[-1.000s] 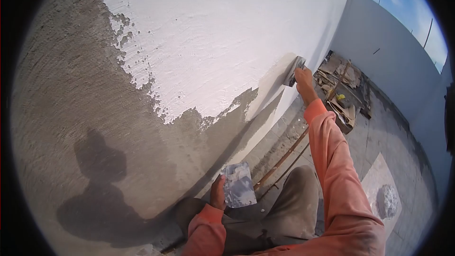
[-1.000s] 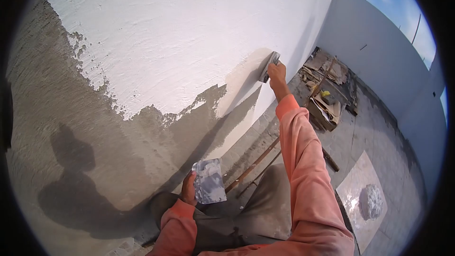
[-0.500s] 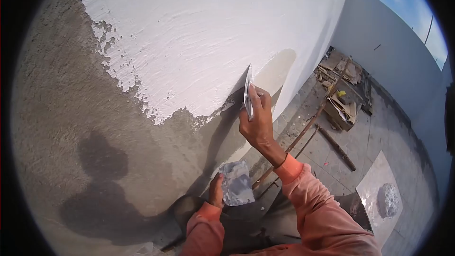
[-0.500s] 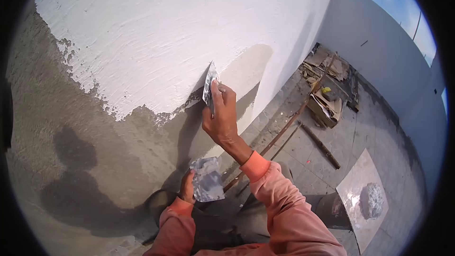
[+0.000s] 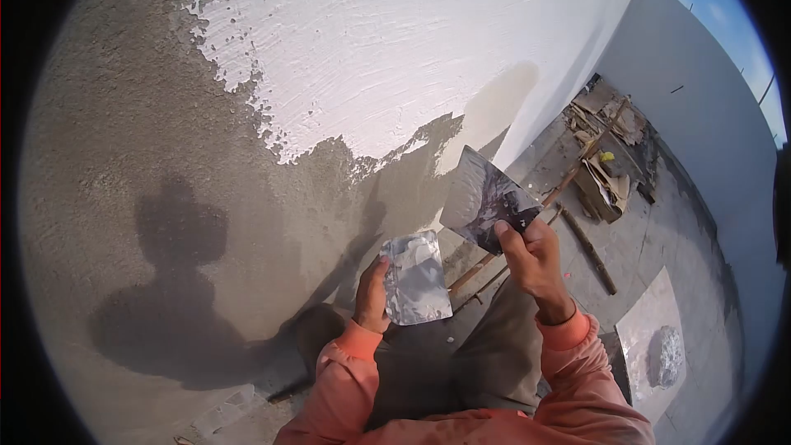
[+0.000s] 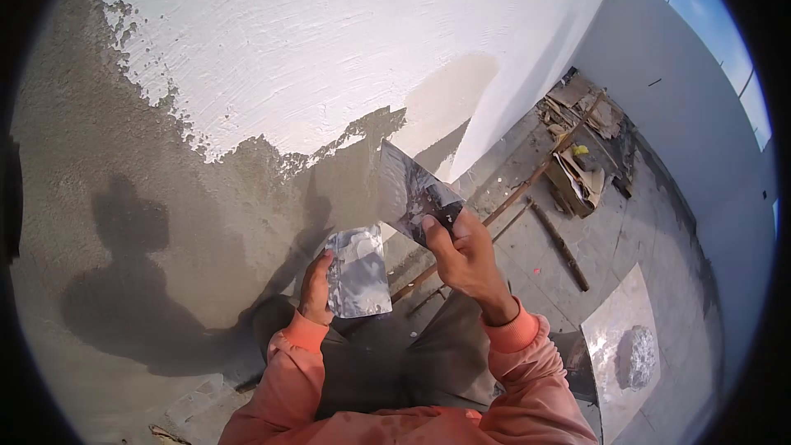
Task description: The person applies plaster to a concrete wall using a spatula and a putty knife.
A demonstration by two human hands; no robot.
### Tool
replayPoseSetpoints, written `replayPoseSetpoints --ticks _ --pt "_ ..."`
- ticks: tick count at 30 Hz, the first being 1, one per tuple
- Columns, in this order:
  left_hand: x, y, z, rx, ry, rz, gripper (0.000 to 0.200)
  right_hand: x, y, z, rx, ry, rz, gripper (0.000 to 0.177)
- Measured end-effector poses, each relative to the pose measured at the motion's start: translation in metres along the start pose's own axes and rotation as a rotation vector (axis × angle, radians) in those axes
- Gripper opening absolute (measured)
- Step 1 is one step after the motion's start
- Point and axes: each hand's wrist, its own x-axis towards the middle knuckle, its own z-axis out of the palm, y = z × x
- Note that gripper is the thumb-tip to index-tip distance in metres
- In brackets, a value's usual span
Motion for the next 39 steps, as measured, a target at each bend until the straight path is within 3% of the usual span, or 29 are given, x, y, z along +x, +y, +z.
replayPoseSetpoints --ticks 4,7,10,13,17,21,24,28,32,34,37,39 --pt "-0.004 0.020 0.032 -0.021 0.008 0.034 0.039 -0.006 -0.019 -0.004 -0.271 -0.167 -0.411 0.048" --pt "-0.010 0.028 0.048 -0.080 0.019 -0.029 0.038 -0.016 -0.010 -0.014 -0.337 -0.164 -0.527 0.053" --pt "-0.010 0.027 0.049 -0.249 -0.028 -0.135 0.037 -0.025 -0.024 -0.009 -0.371 -0.370 -0.818 0.051" --pt "-0.005 0.038 0.063 -0.262 -0.107 -0.245 0.038 -0.024 -0.029 -0.006 -0.474 -0.677 -0.876 0.046" --pt "-0.008 0.043 0.068 -0.136 -0.164 -0.177 0.043 -0.029 -0.024 -0.010 -0.635 -0.770 -0.909 0.040" --pt "0.002 0.036 0.059 0.007 -0.207 -0.061 0.044 -0.032 -0.008 -0.022 -0.740 -0.813 -0.911 0.047" --pt "-0.001 0.038 0.074 0.025 -0.168 -0.035 0.037 -0.028 -0.007 -0.037 -0.815 -0.814 -0.897 0.048" --pt "0.001 0.036 0.080 0.076 -0.142 -0.030 0.037 -0.024 0.007 -0.063 -0.844 -0.746 -0.801 0.054" --pt "-0.005 0.042 0.086 0.114 -0.049 -0.021 0.036 -0.023 0.033 -0.095 -0.935 -0.510 -0.657 0.062" --pt "-0.007 0.047 0.097 0.178 0.007 0.113 0.035 -0.033 0.029 -0.099 -0.888 -0.344 -0.513 0.061" --pt "-0.007 0.051 0.112 0.377 0.110 0.383 0.035 -0.061 0.005 -0.084 -0.645 -0.001 -0.171 0.038" --pt "0.003 0.043 0.110 0.507 0.135 0.616 0.035 -0.081 -0.026 -0.064 -0.360 0.129 0.296 0.025"
